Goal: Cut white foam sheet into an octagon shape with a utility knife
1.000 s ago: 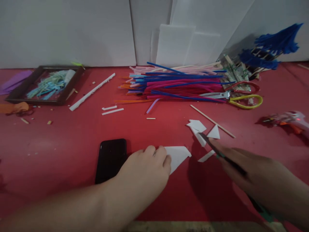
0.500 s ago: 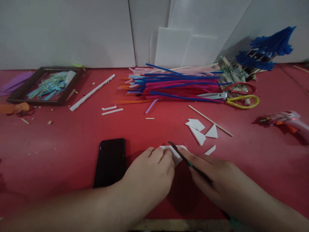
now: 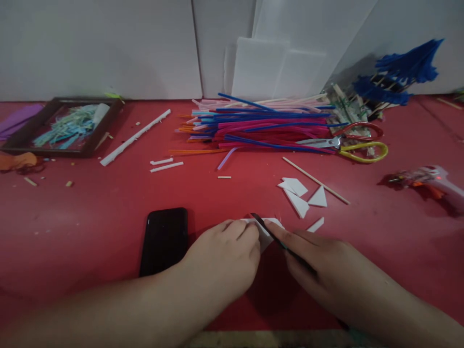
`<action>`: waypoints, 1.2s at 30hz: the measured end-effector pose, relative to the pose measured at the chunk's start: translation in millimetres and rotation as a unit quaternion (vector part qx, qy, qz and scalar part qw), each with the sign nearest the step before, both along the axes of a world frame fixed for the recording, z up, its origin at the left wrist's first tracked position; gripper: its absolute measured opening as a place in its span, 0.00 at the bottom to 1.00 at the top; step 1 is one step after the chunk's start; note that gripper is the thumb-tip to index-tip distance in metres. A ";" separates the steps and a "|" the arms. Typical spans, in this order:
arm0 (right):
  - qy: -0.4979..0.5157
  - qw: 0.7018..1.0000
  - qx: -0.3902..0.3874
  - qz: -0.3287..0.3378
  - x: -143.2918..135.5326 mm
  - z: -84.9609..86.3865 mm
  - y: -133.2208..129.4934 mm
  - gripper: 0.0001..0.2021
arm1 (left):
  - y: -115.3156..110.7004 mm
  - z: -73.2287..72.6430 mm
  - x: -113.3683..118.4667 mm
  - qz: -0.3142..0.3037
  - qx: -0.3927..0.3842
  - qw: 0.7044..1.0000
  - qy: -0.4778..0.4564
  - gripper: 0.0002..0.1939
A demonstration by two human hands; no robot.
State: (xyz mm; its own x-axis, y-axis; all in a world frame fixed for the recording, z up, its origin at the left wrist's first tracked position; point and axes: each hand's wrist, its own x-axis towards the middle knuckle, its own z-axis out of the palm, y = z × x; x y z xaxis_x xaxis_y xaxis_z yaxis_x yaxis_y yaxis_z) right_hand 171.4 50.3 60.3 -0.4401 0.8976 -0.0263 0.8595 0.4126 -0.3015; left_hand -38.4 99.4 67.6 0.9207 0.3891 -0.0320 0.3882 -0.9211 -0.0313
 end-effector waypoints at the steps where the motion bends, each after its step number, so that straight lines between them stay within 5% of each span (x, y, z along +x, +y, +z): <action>1: -0.001 1.000 0.000 0.000 -0.2 0.2 -0.1 0.29 | 0.5 -0.1 -1.2 0.000 0.002 1.000 -0.004 0.16; 7: 0.004 1.000 -0.006 -0.008 -0.1 -0.5 -1.3 0.29 | 0.1 0.4 -4.3 -0.015 0.033 0.999 -0.010 0.16; 15: -0.032 0.999 -0.002 -0.001 -0.6 -0.5 -2.0 0.31 | -1.5 6.0 0.3 0.026 -0.018 0.999 0.038 0.22; 36: -0.149 0.987 0.034 0.057 -1.9 -1.3 -1.6 0.31 | -2.8 -7.9 7.6 0.010 -0.009 1.000 -0.020 0.16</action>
